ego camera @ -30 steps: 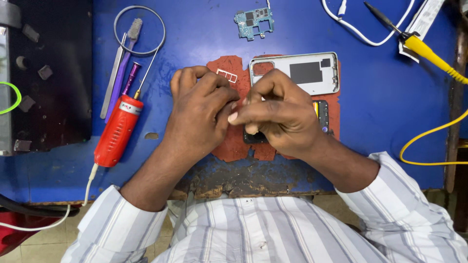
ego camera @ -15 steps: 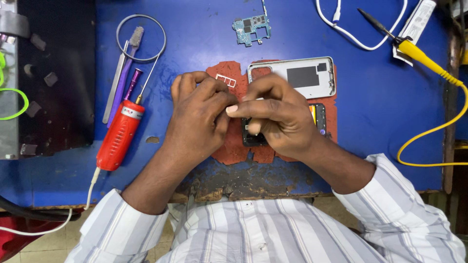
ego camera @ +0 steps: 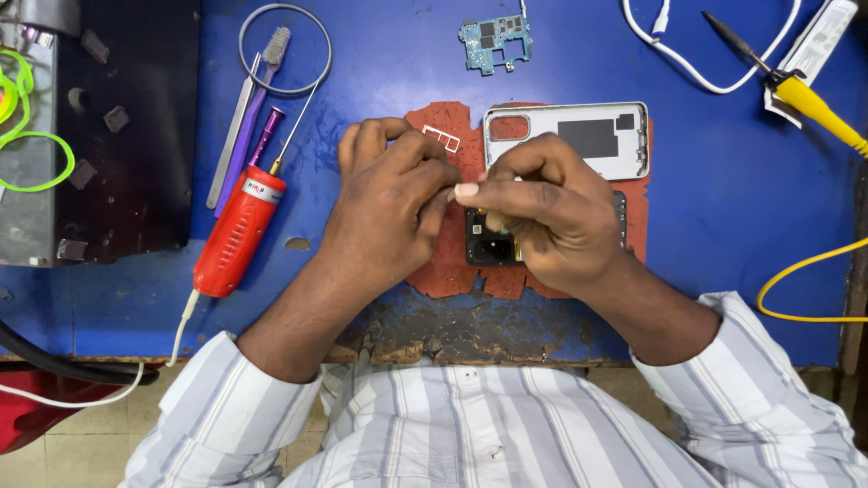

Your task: The person removes the back cover of a smartphone, unscrews several screws from the internal frame, detaches the camera module, and removes the battery. The components are placed on the workbench.

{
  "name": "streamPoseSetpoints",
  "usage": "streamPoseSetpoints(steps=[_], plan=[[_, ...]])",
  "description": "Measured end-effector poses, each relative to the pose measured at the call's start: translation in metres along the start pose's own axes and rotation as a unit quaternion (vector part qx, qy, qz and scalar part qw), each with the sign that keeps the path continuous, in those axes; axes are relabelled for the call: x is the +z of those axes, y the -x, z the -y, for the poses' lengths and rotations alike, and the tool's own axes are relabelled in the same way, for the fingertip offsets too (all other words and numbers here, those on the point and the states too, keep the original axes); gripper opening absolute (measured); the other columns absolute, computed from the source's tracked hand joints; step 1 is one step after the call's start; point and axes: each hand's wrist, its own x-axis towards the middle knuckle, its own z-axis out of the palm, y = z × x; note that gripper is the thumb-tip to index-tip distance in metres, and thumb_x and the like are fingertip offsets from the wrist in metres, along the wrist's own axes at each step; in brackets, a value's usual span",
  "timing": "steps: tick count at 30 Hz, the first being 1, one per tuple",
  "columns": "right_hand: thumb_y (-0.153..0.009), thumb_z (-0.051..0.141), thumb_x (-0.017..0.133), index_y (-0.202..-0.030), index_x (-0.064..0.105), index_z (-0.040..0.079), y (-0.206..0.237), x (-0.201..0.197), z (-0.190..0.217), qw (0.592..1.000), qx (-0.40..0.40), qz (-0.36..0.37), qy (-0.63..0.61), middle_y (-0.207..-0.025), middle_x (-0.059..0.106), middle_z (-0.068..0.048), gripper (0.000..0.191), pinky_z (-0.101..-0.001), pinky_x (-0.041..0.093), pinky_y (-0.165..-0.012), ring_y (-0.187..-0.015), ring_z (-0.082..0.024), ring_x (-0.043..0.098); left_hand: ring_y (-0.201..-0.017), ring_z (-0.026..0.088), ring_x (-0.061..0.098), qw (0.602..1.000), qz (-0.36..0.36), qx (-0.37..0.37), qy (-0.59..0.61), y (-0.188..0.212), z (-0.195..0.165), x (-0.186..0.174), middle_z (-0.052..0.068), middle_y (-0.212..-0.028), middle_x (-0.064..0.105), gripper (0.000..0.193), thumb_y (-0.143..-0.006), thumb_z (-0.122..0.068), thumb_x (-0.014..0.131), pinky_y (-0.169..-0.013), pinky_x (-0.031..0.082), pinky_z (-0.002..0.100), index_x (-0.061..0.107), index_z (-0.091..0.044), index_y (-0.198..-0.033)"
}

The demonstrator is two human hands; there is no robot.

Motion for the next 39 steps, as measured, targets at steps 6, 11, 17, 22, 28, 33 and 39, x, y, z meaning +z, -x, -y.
streamPoseSetpoints(steps=[6, 11, 17, 22, 28, 33, 39], plan=[[-0.087, -0.013, 0.075, -0.129, 0.066, 0.011, 0.006, -0.001, -0.002, 0.999, -0.019, 0.002, 0.048, -0.106, 0.061, -0.01, 0.049, -0.0247, 0.057, -0.069, -0.084, -0.015, 0.066, -0.119, 0.03, 0.053, 0.999, 0.029, -0.008, 0.01, -0.001, 0.0, 0.001, 0.003, -0.11, 0.065, 0.014, -0.083, -0.008, 0.079, -0.107, 0.034, 0.049, 0.074, -0.009, -0.096], [-0.093, -0.022, 0.068, -0.133, 0.066, 0.009, 0.013, -0.008, -0.003, 0.999, -0.013, 0.009, 0.042, -0.108, 0.065, -0.007, 0.05, -0.0225, 0.06, -0.072, -0.084, -0.011, 0.069, -0.12, 0.028, 0.052, 0.999, 0.047, -0.013, 0.022, -0.001, -0.002, 0.0, 0.002, -0.109, 0.064, 0.013, -0.085, -0.008, 0.079, -0.11, 0.032, 0.049, 0.075, -0.01, -0.097], [-0.095, -0.025, 0.065, -0.13, 0.062, 0.003, 0.016, -0.01, -0.006, 0.998, -0.018, -0.044, 0.035, -0.116, 0.065, -0.013, 0.045, -0.0215, 0.066, -0.081, -0.102, -0.018, 0.074, -0.122, 0.03, 0.05, 0.997, 0.063, 0.005, 0.054, 0.001, -0.002, 0.008, 0.004, -0.11, 0.062, 0.016, -0.083, -0.015, 0.082, -0.11, 0.03, 0.05, 0.075, -0.01, -0.096], [-0.096, -0.026, 0.063, -0.135, 0.063, 0.003, 0.015, -0.01, -0.009, 0.994, 0.005, -0.071, 0.083, -0.115, 0.065, -0.011, 0.049, -0.0231, 0.067, -0.088, -0.1, -0.017, 0.075, -0.122, 0.03, 0.049, 0.997, 0.021, -0.015, -0.075, 0.001, 0.008, 0.01, 0.005, -0.114, 0.061, 0.009, -0.088, -0.012, 0.08, -0.109, 0.031, 0.053, 0.075, -0.011, -0.095], [-0.095, -0.026, 0.062, -0.136, 0.063, 0.002, 0.012, -0.01, -0.011, 0.995, 0.011, -0.041, 0.096, -0.116, 0.066, -0.012, 0.05, -0.0226, 0.066, -0.085, -0.098, -0.017, 0.075, -0.119, 0.032, 0.049, 0.995, 0.0, -0.044, -0.095, 0.003, 0.01, 0.011, 0.006, -0.113, 0.059, 0.011, -0.088, -0.012, 0.079, -0.108, 0.032, 0.052, 0.075, -0.01, -0.099], [-0.096, -0.026, 0.062, -0.136, 0.062, 0.002, 0.012, -0.008, -0.013, 0.996, 0.012, -0.042, 0.083, -0.115, 0.066, -0.012, 0.049, -0.0215, 0.065, -0.084, -0.098, -0.017, 0.075, -0.118, 0.031, 0.049, 0.995, 0.0, -0.049, -0.084, 0.003, 0.009, 0.011, 0.006, -0.113, 0.06, 0.013, -0.089, -0.012, 0.079, -0.108, 0.032, 0.052, 0.076, -0.01, -0.101], [-0.096, -0.025, 0.062, -0.136, 0.063, 0.002, 0.013, -0.005, -0.015, 0.996, 0.01, -0.042, 0.077, -0.115, 0.066, -0.012, 0.049, -0.0213, 0.065, -0.082, -0.096, -0.016, 0.074, -0.12, 0.03, 0.05, 0.997, 0.006, -0.047, -0.064, 0.002, 0.006, 0.009, 0.006, -0.113, 0.06, 0.013, -0.091, -0.011, 0.078, -0.11, 0.032, 0.051, 0.075, -0.009, -0.104]])
